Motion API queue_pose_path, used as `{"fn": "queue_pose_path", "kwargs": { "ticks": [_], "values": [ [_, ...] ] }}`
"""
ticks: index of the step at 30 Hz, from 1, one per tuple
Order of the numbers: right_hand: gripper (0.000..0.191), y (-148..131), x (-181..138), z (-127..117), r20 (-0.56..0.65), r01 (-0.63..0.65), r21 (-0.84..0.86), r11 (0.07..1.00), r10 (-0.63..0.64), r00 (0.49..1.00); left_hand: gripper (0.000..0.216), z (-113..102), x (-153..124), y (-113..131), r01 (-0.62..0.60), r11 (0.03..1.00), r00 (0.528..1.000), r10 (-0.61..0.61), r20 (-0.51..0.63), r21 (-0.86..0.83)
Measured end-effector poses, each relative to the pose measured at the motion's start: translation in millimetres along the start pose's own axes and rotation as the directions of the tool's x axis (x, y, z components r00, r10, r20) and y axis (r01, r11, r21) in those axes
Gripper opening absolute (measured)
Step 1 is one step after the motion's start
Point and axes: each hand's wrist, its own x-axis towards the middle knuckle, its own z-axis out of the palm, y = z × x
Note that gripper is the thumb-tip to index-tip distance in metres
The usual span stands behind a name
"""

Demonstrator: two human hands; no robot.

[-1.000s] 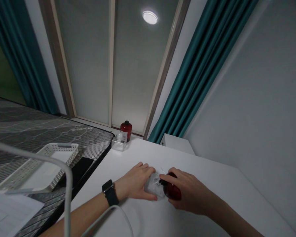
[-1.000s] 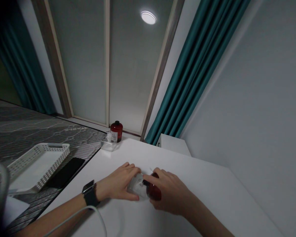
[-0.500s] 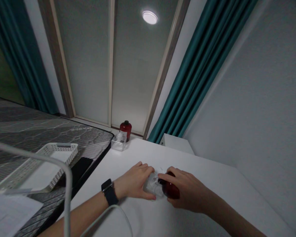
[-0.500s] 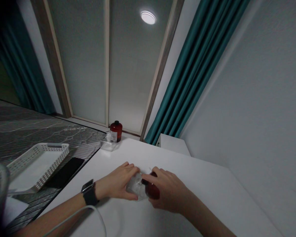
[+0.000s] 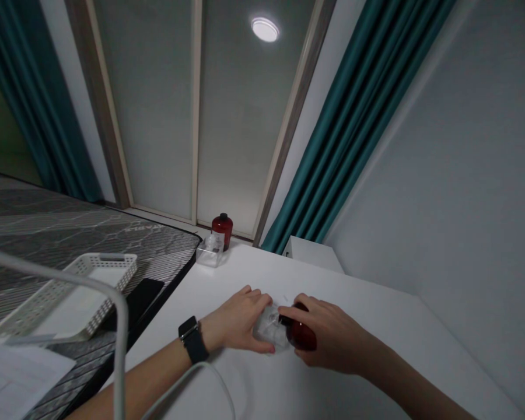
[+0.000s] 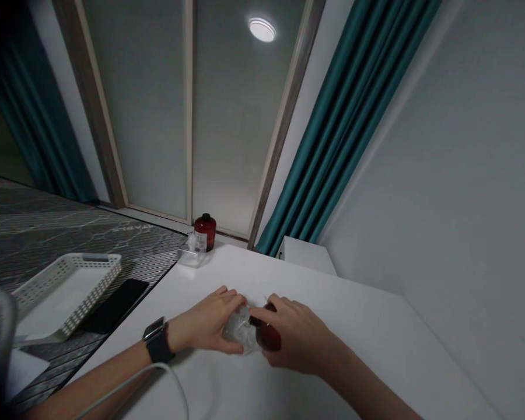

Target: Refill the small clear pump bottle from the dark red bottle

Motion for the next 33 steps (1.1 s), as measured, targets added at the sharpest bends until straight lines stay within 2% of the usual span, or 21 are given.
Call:
{"fn": "queue_pose_path", "kwargs": {
  "ticks": [33],
  "values": [
    [0.062, -4.9, 3.3, -7.0, 0.041, -0.008, -0.012, 1.0, 0.008, 0.999, 0.062, 0.7, -2.0, -2.1, 0.01, 1.0, 1.0, -0.01, -0.01, 0.004]
  ]
}}
